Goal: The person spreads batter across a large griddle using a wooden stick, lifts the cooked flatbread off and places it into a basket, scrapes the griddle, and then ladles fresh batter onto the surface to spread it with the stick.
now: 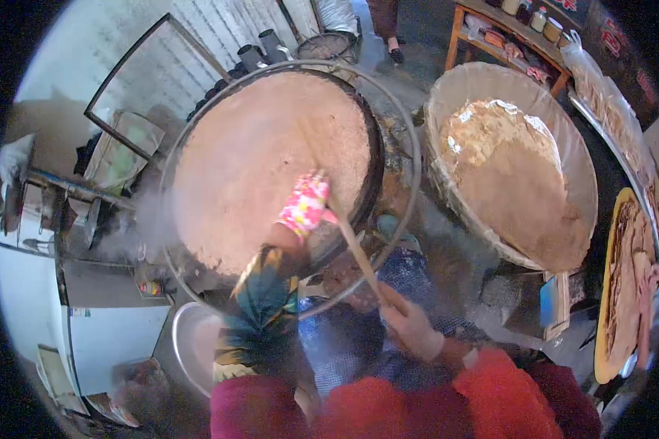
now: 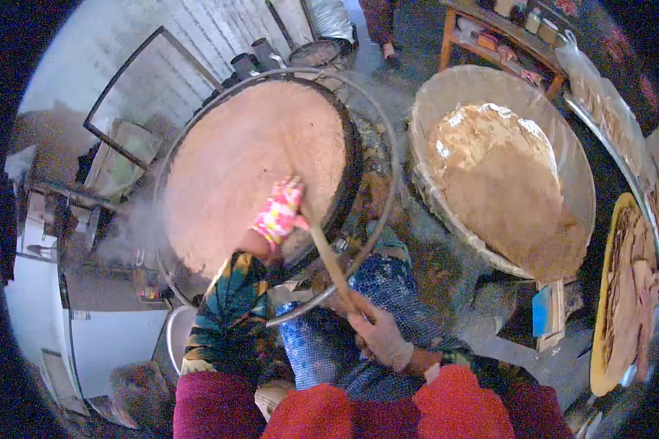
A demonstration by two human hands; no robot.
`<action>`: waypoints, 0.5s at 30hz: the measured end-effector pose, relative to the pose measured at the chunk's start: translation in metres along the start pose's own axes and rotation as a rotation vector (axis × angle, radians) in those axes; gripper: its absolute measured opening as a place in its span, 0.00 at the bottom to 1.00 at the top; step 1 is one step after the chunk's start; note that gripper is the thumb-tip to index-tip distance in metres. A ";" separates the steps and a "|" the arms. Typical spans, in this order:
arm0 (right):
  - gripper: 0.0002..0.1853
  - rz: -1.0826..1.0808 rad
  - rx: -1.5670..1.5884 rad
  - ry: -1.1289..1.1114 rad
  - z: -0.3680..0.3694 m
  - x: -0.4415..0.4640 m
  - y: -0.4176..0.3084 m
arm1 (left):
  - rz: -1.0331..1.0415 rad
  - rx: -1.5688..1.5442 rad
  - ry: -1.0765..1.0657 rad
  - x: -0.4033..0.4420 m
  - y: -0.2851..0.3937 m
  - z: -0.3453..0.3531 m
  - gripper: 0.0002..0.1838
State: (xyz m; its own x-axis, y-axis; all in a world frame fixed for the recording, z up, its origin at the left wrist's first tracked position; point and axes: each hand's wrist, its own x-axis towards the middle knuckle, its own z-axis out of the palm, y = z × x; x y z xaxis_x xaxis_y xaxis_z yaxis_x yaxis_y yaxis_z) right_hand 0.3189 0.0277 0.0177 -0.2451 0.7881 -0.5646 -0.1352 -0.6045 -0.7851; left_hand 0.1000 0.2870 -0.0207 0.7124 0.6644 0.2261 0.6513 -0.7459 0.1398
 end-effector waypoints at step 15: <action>0.22 -0.474 -0.846 -0.296 0.065 0.071 -0.049 | -0.691 0.471 0.215 -0.284 0.043 -0.089 0.20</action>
State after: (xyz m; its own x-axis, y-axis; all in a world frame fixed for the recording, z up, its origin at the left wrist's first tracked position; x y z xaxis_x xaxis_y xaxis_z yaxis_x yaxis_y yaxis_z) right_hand 0.2459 0.1056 0.0321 -0.5866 0.7954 -0.1525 0.4155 0.1340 -0.8997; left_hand -0.0976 0.0618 0.0070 0.0829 0.9029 0.4218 0.9947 -0.0491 -0.0904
